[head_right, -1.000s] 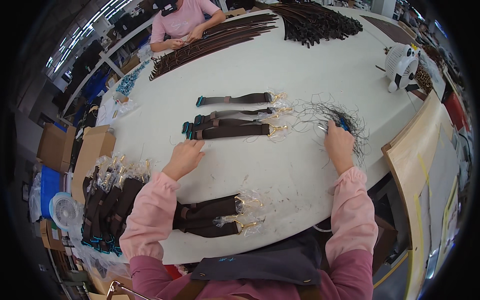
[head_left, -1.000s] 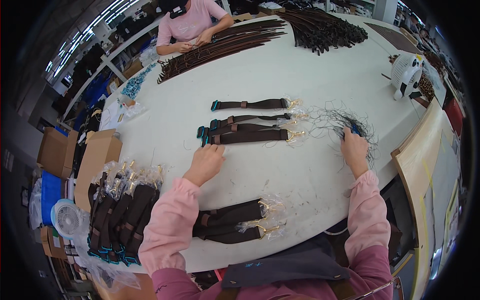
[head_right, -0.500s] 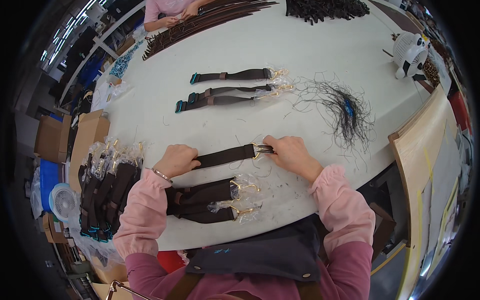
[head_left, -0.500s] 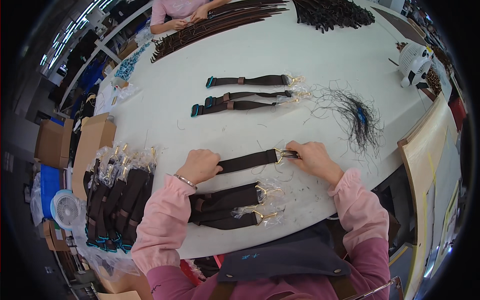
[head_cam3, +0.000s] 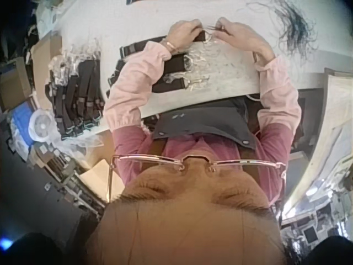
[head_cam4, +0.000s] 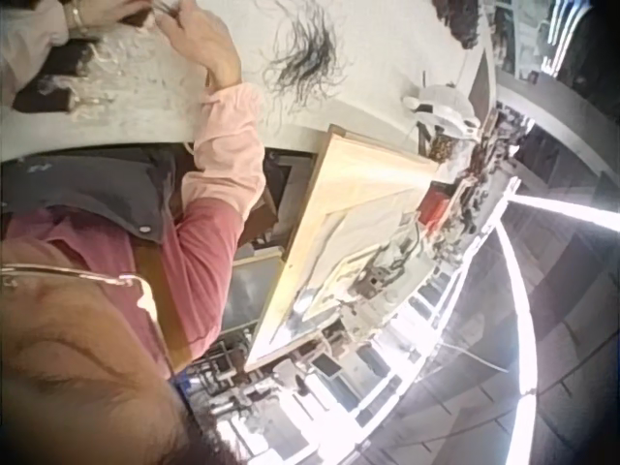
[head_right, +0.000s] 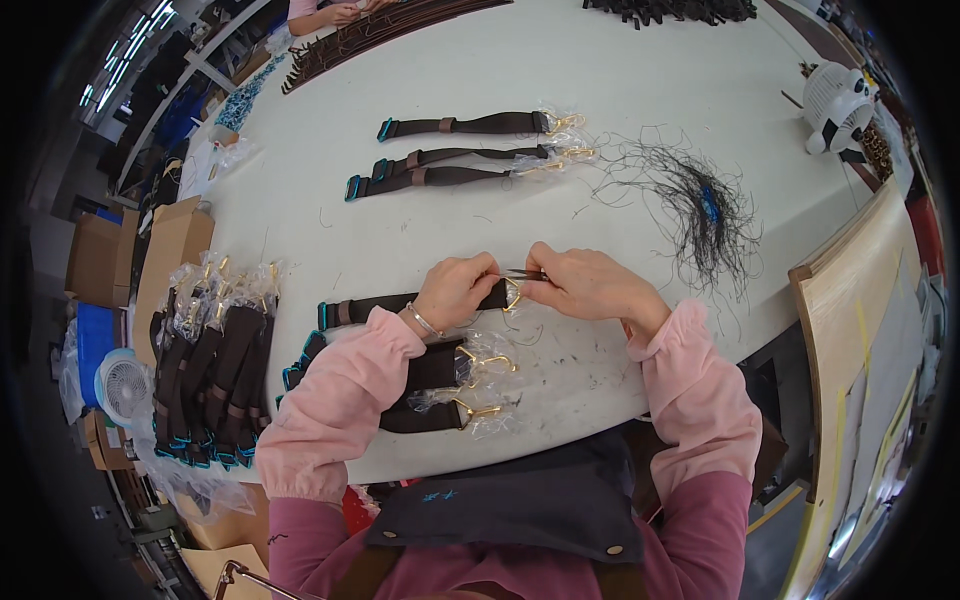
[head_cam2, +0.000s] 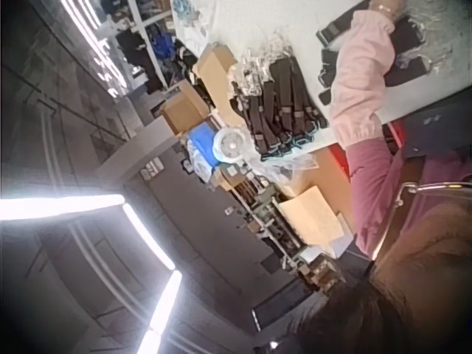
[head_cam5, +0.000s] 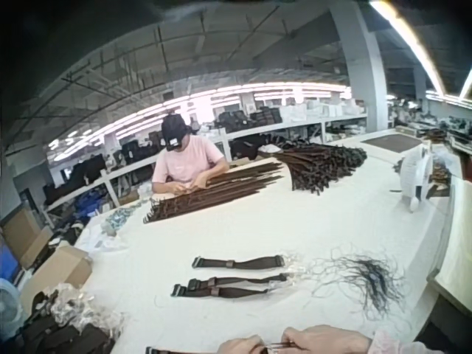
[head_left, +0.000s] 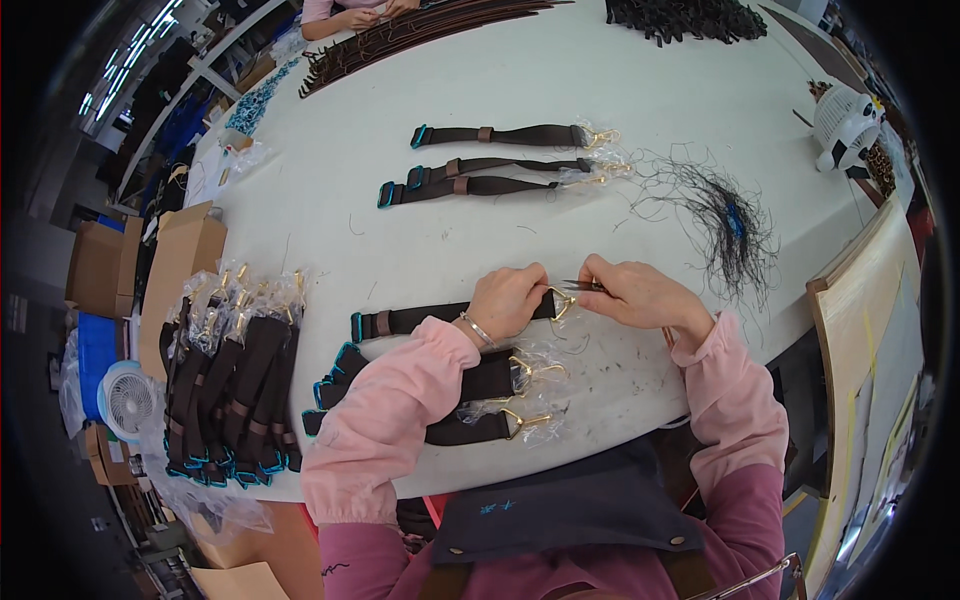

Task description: The person uses pliers to attach gold-colored metal hooks to the ends of black fabric straps. They work on multiple straps sequentially, securing the hardware and trimming excess material. The finished straps are placed on the table alongside other completed units.

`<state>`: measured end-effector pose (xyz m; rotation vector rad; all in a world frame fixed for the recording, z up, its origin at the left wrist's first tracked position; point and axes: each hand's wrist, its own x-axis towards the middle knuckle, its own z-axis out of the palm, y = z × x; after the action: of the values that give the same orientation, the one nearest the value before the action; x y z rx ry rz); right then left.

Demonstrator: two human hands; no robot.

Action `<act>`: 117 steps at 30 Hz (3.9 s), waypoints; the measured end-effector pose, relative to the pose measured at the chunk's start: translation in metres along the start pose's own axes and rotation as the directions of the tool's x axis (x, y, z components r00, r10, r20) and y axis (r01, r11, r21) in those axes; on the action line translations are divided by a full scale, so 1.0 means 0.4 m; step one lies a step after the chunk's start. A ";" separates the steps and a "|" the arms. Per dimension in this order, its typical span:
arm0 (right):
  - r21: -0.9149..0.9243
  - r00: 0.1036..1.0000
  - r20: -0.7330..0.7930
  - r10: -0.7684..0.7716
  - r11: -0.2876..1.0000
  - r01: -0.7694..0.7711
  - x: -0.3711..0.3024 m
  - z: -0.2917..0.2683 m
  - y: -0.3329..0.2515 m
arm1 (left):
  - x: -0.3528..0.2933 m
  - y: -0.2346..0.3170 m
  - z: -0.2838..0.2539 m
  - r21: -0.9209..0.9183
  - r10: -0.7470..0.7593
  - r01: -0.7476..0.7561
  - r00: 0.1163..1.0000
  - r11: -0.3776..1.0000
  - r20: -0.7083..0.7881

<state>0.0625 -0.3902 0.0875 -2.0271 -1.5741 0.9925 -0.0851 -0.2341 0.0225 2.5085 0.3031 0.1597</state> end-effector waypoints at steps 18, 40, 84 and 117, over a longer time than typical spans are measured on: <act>-0.122 0.990 -0.007 -0.142 0.983 0.140 0.118 -0.001 0.044 | -0.004 -0.030 -0.007 -0.428 -0.162 0.177 0.984 0.886 0.071; -0.020 0.973 -0.046 -0.226 0.974 0.225 0.143 0.035 0.087 | -0.011 -0.035 0.006 -0.393 -0.124 0.098 0.991 0.914 -0.042; -0.168 0.963 -0.043 -0.265 0.952 0.255 0.114 0.025 0.030 | -0.015 -0.035 0.018 -0.283 -0.076 0.022 0.981 0.959 -0.180; -0.172 0.860 -0.501 -0.097 0.985 0.012 -0.056 0.099 0.022 | 0.077 -0.004 -0.041 -0.138 0.206 -0.182 0.961 0.974 0.186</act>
<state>0.0368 -0.4186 0.0615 -2.1060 -1.4377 0.2633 -0.0588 -0.2160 0.0362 2.4073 -0.0346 0.0030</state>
